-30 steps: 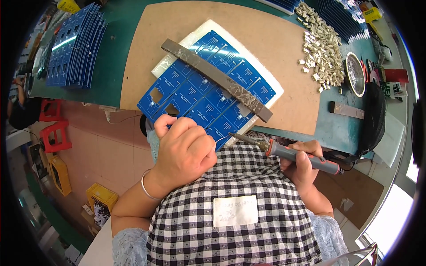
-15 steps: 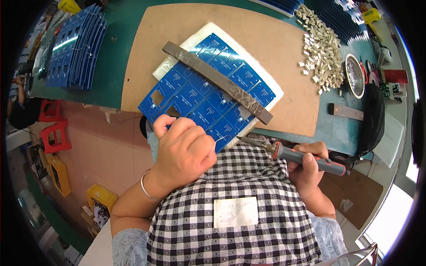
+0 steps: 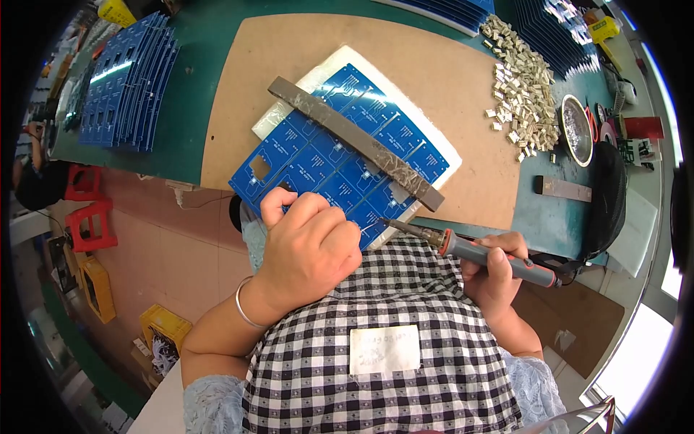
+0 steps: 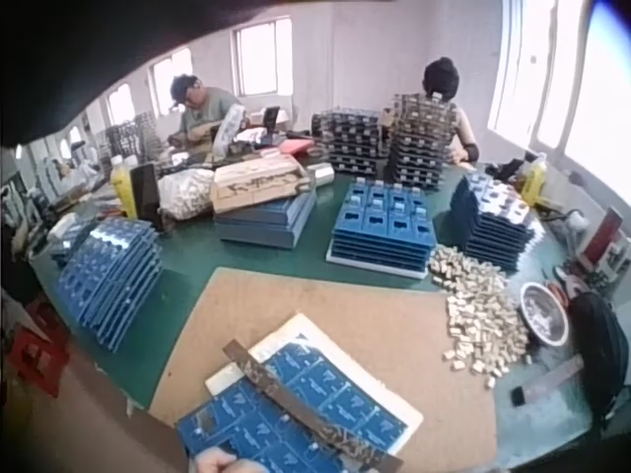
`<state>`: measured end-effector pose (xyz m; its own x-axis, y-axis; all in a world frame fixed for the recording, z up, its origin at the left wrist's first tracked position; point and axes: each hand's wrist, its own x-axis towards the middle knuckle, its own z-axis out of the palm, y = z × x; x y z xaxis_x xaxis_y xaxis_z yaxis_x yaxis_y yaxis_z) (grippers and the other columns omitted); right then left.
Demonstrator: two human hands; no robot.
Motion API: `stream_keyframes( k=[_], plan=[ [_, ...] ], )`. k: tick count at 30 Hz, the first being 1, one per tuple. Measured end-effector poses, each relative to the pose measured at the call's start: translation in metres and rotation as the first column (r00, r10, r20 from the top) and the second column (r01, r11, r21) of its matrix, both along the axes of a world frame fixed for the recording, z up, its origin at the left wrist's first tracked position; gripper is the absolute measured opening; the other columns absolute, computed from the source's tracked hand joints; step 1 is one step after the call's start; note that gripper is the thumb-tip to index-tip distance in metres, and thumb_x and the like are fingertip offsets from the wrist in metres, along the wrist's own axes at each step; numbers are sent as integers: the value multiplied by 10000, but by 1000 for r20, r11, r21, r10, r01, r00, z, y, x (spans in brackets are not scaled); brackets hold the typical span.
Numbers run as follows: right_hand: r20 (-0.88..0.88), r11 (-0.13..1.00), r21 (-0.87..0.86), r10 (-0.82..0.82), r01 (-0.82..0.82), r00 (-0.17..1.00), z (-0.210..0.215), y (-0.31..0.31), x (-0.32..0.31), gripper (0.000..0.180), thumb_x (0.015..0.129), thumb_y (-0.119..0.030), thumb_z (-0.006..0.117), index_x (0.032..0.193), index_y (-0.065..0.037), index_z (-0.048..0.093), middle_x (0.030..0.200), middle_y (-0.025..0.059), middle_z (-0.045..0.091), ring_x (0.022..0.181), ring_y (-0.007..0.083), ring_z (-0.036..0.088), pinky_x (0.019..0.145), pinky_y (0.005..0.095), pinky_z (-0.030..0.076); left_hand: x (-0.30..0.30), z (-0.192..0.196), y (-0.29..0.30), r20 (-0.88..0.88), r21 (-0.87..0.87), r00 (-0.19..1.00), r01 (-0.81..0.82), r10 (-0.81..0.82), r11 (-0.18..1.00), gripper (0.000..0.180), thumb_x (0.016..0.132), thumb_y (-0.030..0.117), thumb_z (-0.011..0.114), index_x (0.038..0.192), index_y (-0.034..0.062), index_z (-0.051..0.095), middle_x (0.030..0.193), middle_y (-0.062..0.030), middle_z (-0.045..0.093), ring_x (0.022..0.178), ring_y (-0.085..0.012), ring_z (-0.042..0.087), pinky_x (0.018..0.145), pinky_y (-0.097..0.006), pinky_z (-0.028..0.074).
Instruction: The person solders electronic components onto a blue PCB using a soldering iron and solder wire.
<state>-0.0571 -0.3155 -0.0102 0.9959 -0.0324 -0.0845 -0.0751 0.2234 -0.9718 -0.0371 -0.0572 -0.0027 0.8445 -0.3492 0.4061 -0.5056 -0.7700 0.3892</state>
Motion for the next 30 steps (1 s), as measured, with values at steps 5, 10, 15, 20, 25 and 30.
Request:
stream_keyframes(
  k=[5, 10, 15, 20, 25, 30],
  plan=[
    [-47, 1000, 3, -26, 26, 999, 1, 3, 2, 244, 895, -211, 623, 910, -4, 493, 617, 84, 532, 490, 129, 501, 474, 274, 430, 2, 0, 0, -2, 36, 1000, 4, -4, 999, 161, 616, 32, 655, 666, 113, 526, 672, 10, 525, 716, -190, 542, 783, -408, 309],
    [-40, 1000, 14, 16, -15, 999, 3, 5, 4, 215, 904, -188, 605, 915, -4, 494, 617, 84, 531, 497, 131, 505, 481, 269, 437, 3, 0, 2, -5, 64, 1000, 11, -11, 998, 167, 624, 39, 662, 696, 111, 530, 705, 6, 530, 739, -192, 543, 789, -414, 311],
    [-54, 1000, 7, 9, -9, 998, 3, 7, 7, 218, 900, -188, 604, 918, 0, 496, 622, 91, 540, 500, 132, 510, 477, 268, 434, 4, 1, 2, -17, 81, 1000, 7, -6, 997, 165, 628, 43, 662, 702, 111, 530, 709, 5, 527, 750, -194, 542, 793, -415, 311],
    [-33, 1000, 11, 17, -17, 999, 2, 8, 9, 221, 893, -188, 609, 919, 4, 502, 626, 97, 550, 501, 132, 516, 475, 267, 431, 7, 1, 2, -27, 82, 1000, 6, -4, 997, 166, 629, 43, 662, 700, 114, 529, 706, 7, 523, 759, -191, 540, 800, -411, 310],
    [-20, 999, -6, 35, -35, 999, 1, 10, 12, 227, 890, -194, 616, 915, 4, 509, 614, 90, 546, 492, 132, 514, 473, 266, 430, 10, 0, 3, -33, 85, 999, 7, -4, 996, 172, 622, 40, 660, 681, 119, 518, 703, 8, 526, 760, -188, 540, 810, -410, 312],
    [29, 998, 34, 51, -52, 998, -3, 13, 12, 248, 881, -181, 631, 993, 7, 515, 769, 121, 587, 577, 143, 558, 527, 269, 465, 12, 7, 13, -19, 102, 998, -54, 56, 993, 118, 681, 61, 682, 729, 122, 593, 714, 5, 562, 730, -188, 536, 808, -392, 320]
  ],
)
